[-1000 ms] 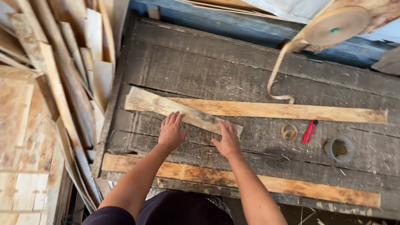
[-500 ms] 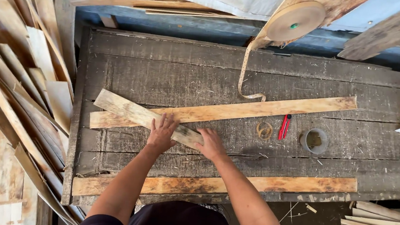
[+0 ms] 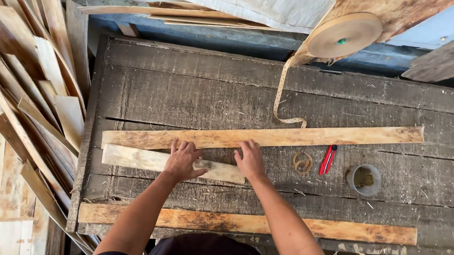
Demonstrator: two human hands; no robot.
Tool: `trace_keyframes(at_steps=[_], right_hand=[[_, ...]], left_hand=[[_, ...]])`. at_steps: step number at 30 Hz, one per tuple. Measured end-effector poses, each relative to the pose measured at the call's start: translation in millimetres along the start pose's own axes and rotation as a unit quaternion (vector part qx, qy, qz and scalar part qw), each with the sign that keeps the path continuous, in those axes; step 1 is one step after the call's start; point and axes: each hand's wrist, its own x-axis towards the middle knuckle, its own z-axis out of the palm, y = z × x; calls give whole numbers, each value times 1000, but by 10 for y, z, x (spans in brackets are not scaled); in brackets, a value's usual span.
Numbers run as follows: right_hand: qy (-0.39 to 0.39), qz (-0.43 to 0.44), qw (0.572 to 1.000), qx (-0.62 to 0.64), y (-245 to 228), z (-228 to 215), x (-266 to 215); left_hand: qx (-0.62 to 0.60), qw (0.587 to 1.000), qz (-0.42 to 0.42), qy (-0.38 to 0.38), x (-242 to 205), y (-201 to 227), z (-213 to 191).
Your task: Applying thin wood veneer strips or adhesive tape to long wooden boards on a workshop bench.
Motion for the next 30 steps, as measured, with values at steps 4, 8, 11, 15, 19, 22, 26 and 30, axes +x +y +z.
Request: trace_keyframes(at_steps=[4, 8, 11, 15, 19, 22, 26, 30], right_hand=[[54, 89, 994, 39, 224, -238, 138], [213, 160, 962, 66, 575, -492, 159], [268, 159, 950, 35, 850, -649, 105], [253, 156, 955, -1, 1252, -661, 52], [199, 188, 962, 7, 1512, -707, 60], [145, 211, 966, 10, 1610, -784, 110], [95, 206, 974, -21, 1705, -841, 198], [95, 189, 977, -9, 1763, -835, 302]], left_hand=[[-44, 995, -25, 82, 215, 2, 326], [-111, 971, 5, 211, 544, 133, 575], [-130, 966, 24, 220, 790, 425, 594], [-110, 976, 37, 185, 1189, 837, 656], [-80, 984, 29, 159, 1450, 1132, 698], [-53, 989, 12, 134, 1555, 1252, 716], [9, 997, -22, 79, 1649, 1327, 742], [19, 995, -46, 81, 1576, 1407, 619]])
